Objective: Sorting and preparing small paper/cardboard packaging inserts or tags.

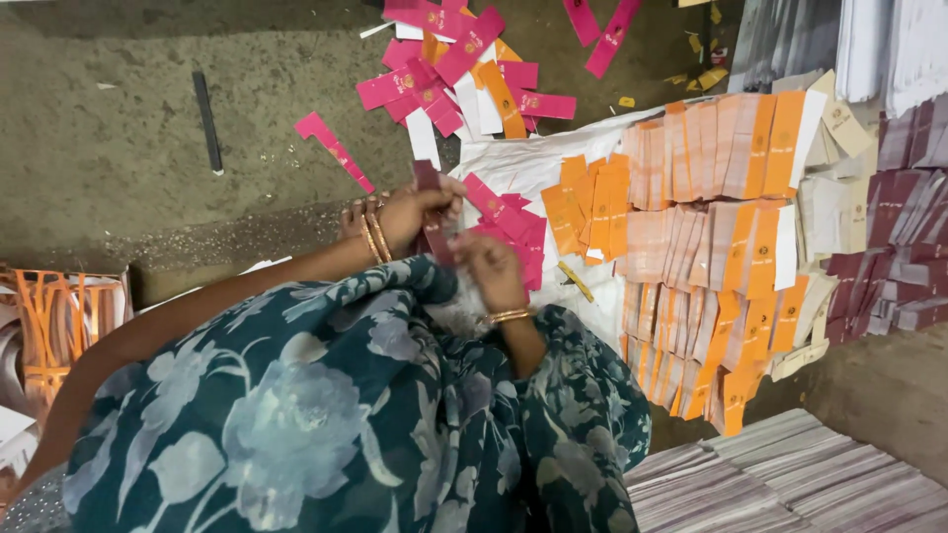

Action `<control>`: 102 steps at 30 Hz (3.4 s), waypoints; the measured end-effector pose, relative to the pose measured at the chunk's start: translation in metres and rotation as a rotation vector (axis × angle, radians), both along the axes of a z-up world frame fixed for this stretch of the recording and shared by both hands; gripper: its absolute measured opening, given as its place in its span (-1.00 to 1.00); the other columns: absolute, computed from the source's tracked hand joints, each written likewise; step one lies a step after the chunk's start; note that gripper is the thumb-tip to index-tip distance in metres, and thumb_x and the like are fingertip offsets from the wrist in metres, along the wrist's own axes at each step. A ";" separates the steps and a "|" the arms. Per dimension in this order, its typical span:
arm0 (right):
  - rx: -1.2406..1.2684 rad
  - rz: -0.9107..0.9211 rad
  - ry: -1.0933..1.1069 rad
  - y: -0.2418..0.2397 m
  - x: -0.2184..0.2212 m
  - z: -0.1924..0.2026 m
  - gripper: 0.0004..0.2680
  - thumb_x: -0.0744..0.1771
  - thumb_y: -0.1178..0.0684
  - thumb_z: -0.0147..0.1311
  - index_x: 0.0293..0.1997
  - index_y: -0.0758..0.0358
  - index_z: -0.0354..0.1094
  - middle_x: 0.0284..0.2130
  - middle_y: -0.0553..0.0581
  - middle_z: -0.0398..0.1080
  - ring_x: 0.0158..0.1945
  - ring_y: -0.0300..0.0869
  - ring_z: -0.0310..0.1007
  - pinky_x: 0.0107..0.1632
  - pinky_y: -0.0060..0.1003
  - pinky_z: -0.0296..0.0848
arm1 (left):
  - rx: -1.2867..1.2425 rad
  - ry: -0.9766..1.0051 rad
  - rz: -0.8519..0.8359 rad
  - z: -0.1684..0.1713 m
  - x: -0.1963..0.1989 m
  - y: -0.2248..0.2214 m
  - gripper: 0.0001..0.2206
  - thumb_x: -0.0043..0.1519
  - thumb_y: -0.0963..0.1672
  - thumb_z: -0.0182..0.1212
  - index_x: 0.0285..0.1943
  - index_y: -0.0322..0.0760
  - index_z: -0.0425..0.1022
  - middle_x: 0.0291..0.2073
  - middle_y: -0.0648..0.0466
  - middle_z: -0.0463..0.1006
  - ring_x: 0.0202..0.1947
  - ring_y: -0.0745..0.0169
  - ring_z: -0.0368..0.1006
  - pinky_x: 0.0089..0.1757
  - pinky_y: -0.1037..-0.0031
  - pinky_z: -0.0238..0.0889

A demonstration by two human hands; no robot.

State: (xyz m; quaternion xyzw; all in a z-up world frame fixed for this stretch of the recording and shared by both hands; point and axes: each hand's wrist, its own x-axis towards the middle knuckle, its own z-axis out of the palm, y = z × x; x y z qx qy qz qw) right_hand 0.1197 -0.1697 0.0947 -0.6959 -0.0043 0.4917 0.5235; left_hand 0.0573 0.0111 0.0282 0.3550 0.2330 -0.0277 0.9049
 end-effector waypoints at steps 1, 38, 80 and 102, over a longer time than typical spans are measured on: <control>-0.054 0.007 -0.281 -0.001 0.009 0.005 -0.81 0.36 -0.09 0.14 -0.10 0.19 0.52 -0.44 0.02 0.51 -0.54 -0.33 0.34 -0.47 -0.41 0.33 | -0.108 0.018 0.054 0.002 -0.002 0.001 -0.78 0.30 -0.17 0.11 0.06 -0.41 0.50 -0.33 0.13 0.57 -0.39 0.46 0.46 -0.32 0.60 0.31; -0.693 0.444 -1.266 0.123 0.361 -0.029 -0.40 0.31 -0.39 0.07 0.47 0.08 0.10 0.33 0.39 0.14 0.35 0.25 0.17 0.34 0.11 0.06 | 1.528 0.439 -0.564 -0.030 -0.059 -0.014 -0.16 0.12 0.28 0.13 0.43 -0.29 0.24 0.31 -0.24 0.36 0.24 -0.50 0.31 0.16 -0.34 0.06; -0.224 0.354 -1.553 0.138 0.285 -0.032 -0.89 0.17 0.22 0.29 -0.36 0.20 0.44 -0.35 0.12 0.46 -0.25 -0.01 0.49 -0.14 -0.13 0.47 | 1.347 0.509 -0.837 0.009 -0.042 0.009 0.01 0.01 0.37 0.03 0.52 -0.24 0.08 0.39 -0.13 0.23 0.33 -0.28 0.18 0.24 -0.13 -0.01; 0.135 0.330 -1.387 0.115 0.032 0.102 -0.80 0.26 0.19 0.28 -0.09 0.25 0.37 -0.24 0.17 0.36 -0.23 -0.02 0.41 -0.16 -0.23 0.40 | -0.051 0.025 0.279 0.071 0.016 0.062 -0.73 0.26 -0.09 0.31 0.09 -0.27 0.63 -0.61 0.33 0.28 -0.64 0.57 0.04 -0.55 0.59 -0.13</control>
